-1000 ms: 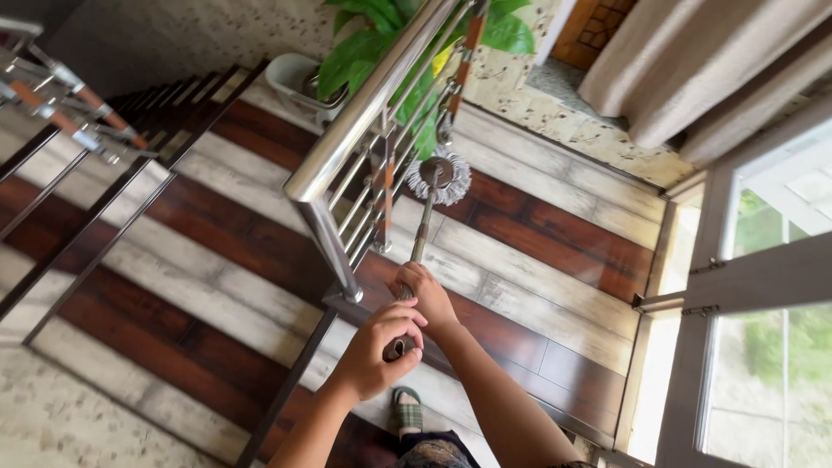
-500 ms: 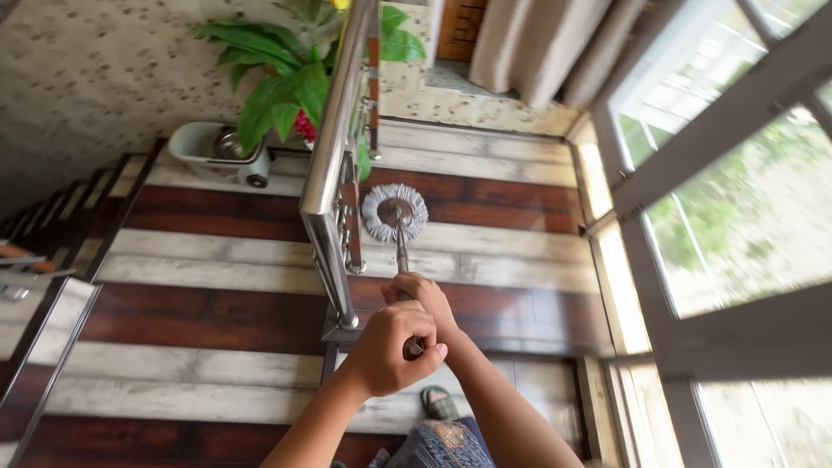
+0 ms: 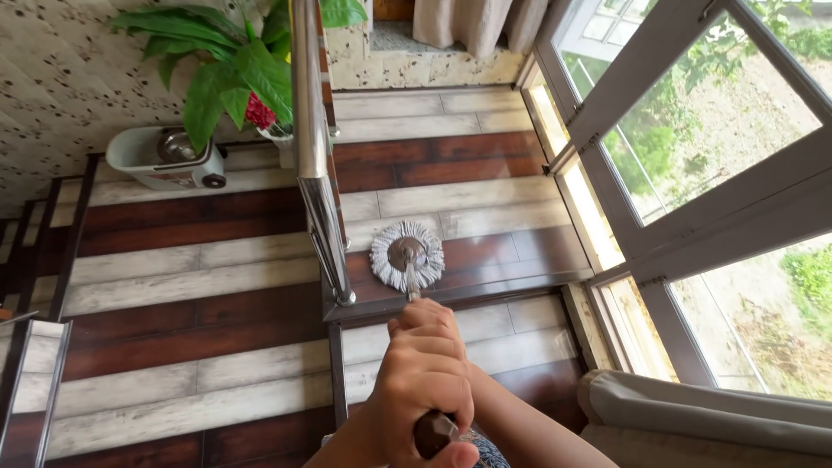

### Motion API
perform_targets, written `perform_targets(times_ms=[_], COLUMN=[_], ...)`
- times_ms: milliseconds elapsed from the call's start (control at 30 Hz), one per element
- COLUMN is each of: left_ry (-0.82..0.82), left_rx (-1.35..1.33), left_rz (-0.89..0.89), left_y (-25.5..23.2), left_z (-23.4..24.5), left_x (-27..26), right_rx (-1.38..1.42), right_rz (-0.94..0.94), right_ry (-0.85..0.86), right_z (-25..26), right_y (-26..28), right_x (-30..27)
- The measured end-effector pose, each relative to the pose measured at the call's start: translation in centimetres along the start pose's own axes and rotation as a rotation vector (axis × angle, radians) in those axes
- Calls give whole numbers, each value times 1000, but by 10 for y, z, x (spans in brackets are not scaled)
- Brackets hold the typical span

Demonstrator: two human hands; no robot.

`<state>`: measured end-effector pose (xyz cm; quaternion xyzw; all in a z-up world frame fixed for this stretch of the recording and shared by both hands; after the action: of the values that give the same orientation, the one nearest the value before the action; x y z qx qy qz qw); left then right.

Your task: Mopping the floor on a landing near stairs.

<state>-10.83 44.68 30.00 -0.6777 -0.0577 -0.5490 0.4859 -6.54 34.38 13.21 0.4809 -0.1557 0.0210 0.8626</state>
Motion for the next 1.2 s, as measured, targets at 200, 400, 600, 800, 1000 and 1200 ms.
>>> perform_targets(times_ms=[200,400,600,800,1000,1200], left_ry=[-135,33,100,-256,-374,-301], left_rx=[83,342,378,35,-101,-78], left_rz=[70,444,667,575,144,126], left_y=[74,160,196,108,16,59], left_z=[-10,-16,-30,32,35,23], left_x=[-30,-65,-134,-70,-1,2], right_rx=[-97,-33,-191,-337,-232,-91], right_rz=[51,-36,73,1,171,9], right_ry=[-95,-9,1,-35,-112,-253], right_z=[-4,-5,-27,-11,7,11], right_y=[-65,-144,-182,-64,36,-29], right_x=[9,43,26,39,15,23])
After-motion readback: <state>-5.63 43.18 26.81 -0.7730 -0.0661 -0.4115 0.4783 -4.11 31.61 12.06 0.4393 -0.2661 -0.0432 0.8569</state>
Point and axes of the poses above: each hand's wrist, its own x-axis towards the middle knuckle, its own z-axis out of the back of the hand, y = z × x, the point moved 8 cm from there along x, towards the middle knuckle
